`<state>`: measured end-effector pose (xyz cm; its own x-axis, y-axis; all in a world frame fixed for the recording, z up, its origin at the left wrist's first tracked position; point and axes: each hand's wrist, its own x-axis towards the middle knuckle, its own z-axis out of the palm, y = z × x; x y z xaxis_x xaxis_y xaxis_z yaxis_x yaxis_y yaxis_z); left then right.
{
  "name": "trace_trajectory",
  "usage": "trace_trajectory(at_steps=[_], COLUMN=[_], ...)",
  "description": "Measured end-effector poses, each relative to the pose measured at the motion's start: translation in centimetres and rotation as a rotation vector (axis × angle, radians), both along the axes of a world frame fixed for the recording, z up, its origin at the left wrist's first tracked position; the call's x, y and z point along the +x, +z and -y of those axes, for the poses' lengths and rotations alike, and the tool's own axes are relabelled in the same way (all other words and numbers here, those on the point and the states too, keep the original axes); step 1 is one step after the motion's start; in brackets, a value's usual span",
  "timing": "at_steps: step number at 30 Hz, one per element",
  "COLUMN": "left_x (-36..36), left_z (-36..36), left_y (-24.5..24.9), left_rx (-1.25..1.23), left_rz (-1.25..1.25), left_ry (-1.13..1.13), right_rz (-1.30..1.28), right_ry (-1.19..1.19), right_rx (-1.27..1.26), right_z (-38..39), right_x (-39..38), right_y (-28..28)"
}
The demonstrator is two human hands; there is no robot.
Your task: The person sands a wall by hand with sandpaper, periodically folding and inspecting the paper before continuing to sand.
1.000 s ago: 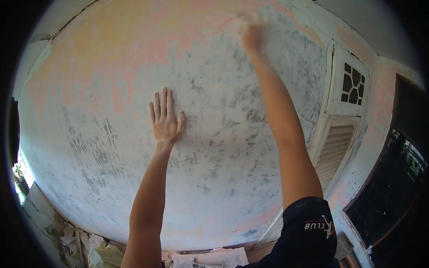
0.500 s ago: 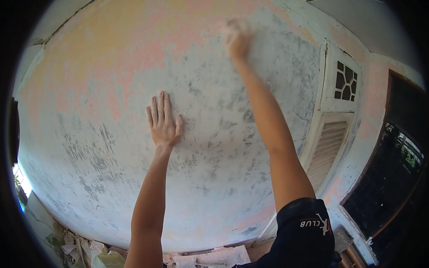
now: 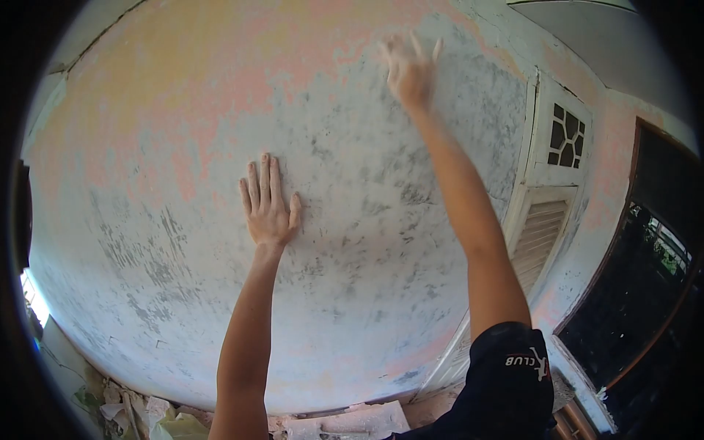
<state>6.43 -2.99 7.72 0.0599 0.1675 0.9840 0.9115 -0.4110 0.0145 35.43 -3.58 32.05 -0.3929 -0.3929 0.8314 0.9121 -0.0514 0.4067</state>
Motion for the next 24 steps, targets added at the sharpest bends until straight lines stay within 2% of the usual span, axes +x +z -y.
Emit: trace_trajectory(at_steps=[2, 5, 6, 8, 9, 11, 12, 14, 17, 20, 21, 23, 24], left_x=[0.2, 0.3, 0.3, 0.1, 0.2, 0.0, 0.1, 0.2, 0.1, 0.4, 0.3, 0.1, 0.1], left_z=[0.0, 0.0, 0.0, 0.1, 0.1, 0.0, 0.1, 0.1, 0.0, -0.1, 0.0, 0.0, 0.0], left_y=[-0.4, -0.4, -0.3, -0.5, -0.5, -0.4, -0.5, -0.3, -0.4, -0.7, -0.5, -0.5, -0.5], left_rx=[0.007, 0.0, 0.004, 0.001, 0.006, 0.014, 0.003, -0.006, 0.0, 0.023, 0.017, 0.01, 0.005], left_rz=[0.013, 0.008, 0.01, 0.009, 0.011, 0.01, 0.008, 0.001, 0.004, 0.015, 0.014, 0.014, 0.008], left_ry=[-0.01, -0.003, 0.001, 0.001, 0.001, 0.006, 0.009, 0.015, 0.01, 0.003, -0.002, 0.001, 0.008], right_rz=[-0.043, -0.062, -0.065, -0.009, -0.004, 0.088, 0.092, -0.066, -0.009, 0.013, 0.019, 0.057, 0.059], right_ry=[-0.09, -0.065, -0.067, 0.114, 0.111, -0.154, -0.155, -0.133, -0.03, 0.092, 0.09, -0.097, -0.095], right_rx=[0.039, 0.044, 0.039, -0.114, -0.116, 0.005, 0.002, 0.015, 0.029, -0.125, -0.118, 0.019, 0.019], right_z=[0.0, -0.2, -0.4, -0.2, 0.1, 0.9, 1.2, 1.4, -0.8, -0.7, -0.5, -0.1, 0.3], right_x=[1.3, 0.9, 0.3, -0.8, -0.4, 0.8, 1.2, 1.4, 1.8, -0.1, 0.2, 0.8, 0.7], right_y=[5.1, 5.0, 2.9, -2.9, -2.1, 1.3, 3.4, 6.9, 4.2, -3.0, -1.6, 3.1, 5.0])
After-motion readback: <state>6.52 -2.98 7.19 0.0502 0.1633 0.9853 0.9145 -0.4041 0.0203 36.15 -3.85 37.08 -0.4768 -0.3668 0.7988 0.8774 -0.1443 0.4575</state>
